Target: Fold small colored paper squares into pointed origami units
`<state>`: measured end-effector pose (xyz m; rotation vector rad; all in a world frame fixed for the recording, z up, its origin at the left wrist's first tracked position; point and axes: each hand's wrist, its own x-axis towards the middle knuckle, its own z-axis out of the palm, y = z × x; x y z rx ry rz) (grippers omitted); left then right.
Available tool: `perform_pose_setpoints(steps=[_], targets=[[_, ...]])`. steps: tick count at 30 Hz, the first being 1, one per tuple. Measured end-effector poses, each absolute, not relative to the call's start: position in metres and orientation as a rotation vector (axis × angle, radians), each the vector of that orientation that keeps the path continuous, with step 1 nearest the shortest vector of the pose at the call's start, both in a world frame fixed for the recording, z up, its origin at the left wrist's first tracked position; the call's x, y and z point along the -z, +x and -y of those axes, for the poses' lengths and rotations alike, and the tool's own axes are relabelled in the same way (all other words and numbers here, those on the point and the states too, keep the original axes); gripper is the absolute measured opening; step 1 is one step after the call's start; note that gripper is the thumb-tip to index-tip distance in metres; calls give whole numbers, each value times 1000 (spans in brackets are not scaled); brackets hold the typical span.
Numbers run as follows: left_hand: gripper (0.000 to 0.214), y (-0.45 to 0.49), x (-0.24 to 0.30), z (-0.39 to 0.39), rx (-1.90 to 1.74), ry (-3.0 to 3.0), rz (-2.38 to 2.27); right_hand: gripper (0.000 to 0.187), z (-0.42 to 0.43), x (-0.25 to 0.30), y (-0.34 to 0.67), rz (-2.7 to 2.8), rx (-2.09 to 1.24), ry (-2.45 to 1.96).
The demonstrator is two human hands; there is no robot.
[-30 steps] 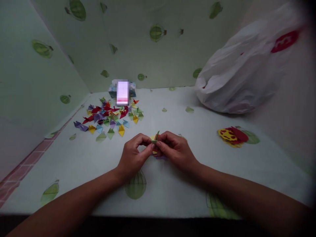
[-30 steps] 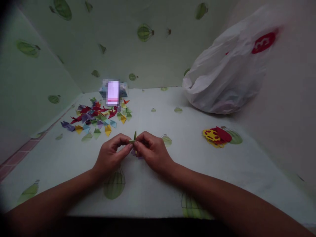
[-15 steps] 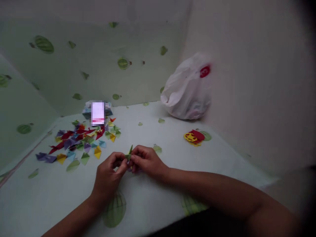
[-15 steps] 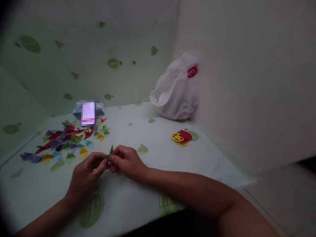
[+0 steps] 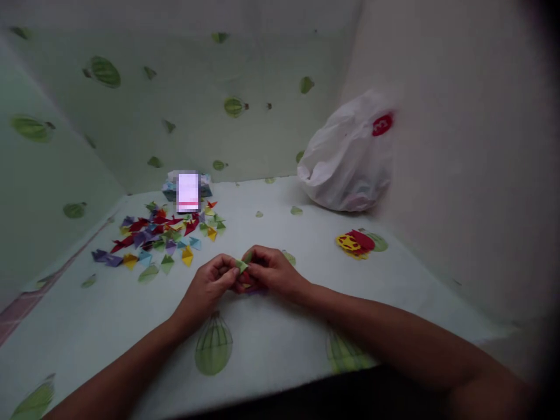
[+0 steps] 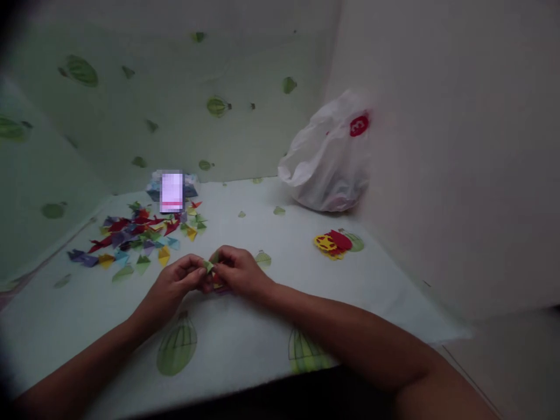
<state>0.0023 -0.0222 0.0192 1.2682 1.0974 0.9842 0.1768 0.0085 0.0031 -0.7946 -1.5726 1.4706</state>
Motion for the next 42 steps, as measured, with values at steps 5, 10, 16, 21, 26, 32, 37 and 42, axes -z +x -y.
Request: perform_pose_setpoints(steps=[5, 10, 16, 21, 26, 32, 37, 42], targets=[[19, 1, -17, 21, -1015, 1161, -1045, 13, -6, -4, 176, 1472, -1565, -802], [20, -1, -14, 20, -1014, 1060, -1020, 17, -5, -4, 176, 1401, -1655, -839], [16, 0, -12, 21, -1008, 825, -972, 12, -7, -4, 178, 1486, -1593, -861], [13, -2, -9, 21, -979, 728, -974, 9, -12, -5, 182, 1681, -1419, -883], [11, -3, -8, 20, -944, 622, -953, 7, -15, -2, 184, 1746, -1421, -869], [12, -2, -8, 18, -936, 602, -914, 4, -13, 1, 182, 1688, -1528, -807], [12, -2, -9, 19, -939, 575, -929, 21, -13, 0, 183, 1838, -1195, -697], [13, -1, -7, 20, -969, 657, -960, 11, -15, -1, 185, 2052, -864, -578]])
